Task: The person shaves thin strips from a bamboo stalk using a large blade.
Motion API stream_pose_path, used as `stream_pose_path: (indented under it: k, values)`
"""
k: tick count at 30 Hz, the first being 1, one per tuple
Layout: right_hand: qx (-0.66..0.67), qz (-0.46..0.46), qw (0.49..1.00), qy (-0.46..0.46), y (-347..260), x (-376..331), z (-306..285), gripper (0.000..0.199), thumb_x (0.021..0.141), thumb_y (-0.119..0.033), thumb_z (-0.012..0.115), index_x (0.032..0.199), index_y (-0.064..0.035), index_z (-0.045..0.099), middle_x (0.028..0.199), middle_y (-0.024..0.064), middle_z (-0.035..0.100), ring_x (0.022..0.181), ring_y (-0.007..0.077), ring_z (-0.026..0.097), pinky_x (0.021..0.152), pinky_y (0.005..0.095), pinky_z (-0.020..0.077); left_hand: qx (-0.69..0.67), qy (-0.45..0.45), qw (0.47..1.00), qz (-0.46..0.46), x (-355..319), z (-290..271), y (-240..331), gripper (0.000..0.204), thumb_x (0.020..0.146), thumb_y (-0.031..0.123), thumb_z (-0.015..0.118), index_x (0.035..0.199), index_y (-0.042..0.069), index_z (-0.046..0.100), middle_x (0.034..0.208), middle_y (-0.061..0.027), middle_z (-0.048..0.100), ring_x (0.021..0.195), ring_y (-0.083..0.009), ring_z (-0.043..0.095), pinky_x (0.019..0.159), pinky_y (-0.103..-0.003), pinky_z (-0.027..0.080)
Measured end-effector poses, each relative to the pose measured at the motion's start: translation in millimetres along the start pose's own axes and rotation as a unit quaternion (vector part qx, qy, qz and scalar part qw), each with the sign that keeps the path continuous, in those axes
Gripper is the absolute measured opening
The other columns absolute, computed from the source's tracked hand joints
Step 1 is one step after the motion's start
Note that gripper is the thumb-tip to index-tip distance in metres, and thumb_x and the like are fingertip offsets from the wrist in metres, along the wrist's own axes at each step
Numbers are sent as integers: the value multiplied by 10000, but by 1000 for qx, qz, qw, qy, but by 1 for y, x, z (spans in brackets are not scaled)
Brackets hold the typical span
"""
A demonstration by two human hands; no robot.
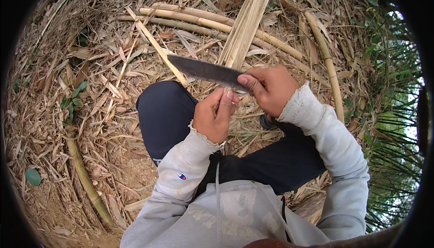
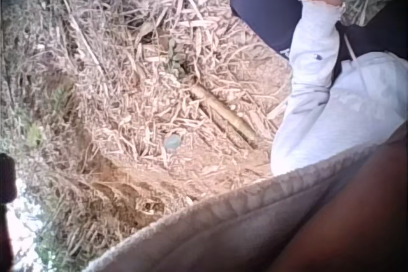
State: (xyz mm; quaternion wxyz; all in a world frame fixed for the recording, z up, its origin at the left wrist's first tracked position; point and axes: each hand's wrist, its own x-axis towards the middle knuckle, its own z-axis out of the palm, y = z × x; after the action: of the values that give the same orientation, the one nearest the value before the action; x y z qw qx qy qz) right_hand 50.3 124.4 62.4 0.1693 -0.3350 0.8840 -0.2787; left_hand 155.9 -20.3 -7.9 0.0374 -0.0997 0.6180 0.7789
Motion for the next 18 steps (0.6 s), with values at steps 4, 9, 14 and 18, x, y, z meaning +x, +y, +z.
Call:
stream_pose_path:
  k: [4, 9, 14, 18]
  values:
    - [105, 124, 980, 114, 9, 8, -19, 412, 978, -362, 501, 888, 9, 655, 547, 133, 540, 493, 256, 512, 528, 378, 415, -66, -44, 994, -73, -1, 0, 17, 292, 1019, 250, 429, 1031, 3, 584, 632, 44, 408, 481, -20, 301, 424, -191, 230]
    - [90, 41, 995, 33, 3, -3, -11, 382, 996, -351, 475, 914, -11, 630, 591, 63, 514, 553, 163, 509, 552, 311, 419, -144, -77, 972, -168, 0, -11, 24, 330, 1001, 289, 392, 1106, 26, 561, 694, 39, 391, 487, -24, 287, 431, -182, 231]
    - [2, -45, 999, -8, 0, -15, 17, 415, 972, -425, 465, 983, -20, 553, 793, 183, 601, 734, 368, 607, 686, 435, 480, -159, -45, 978, -126, -2, -7, 23, 379, 987, 393, 419, 999, 39, 554, 681, 47, 387, 518, -23, 300, 448, -189, 227]
    - [-48, -49, 997, -28, -6, -23, 19, 386, 955, -391, 502, 944, -6, 471, 848, 202, 562, 757, 421, 580, 656, 455, 461, -116, -23, 987, -108, -6, -5, 17, 486, 971, 520, 437, 913, 47, 536, 656, 56, 389, 521, -24, 309, 454, -195, 237]
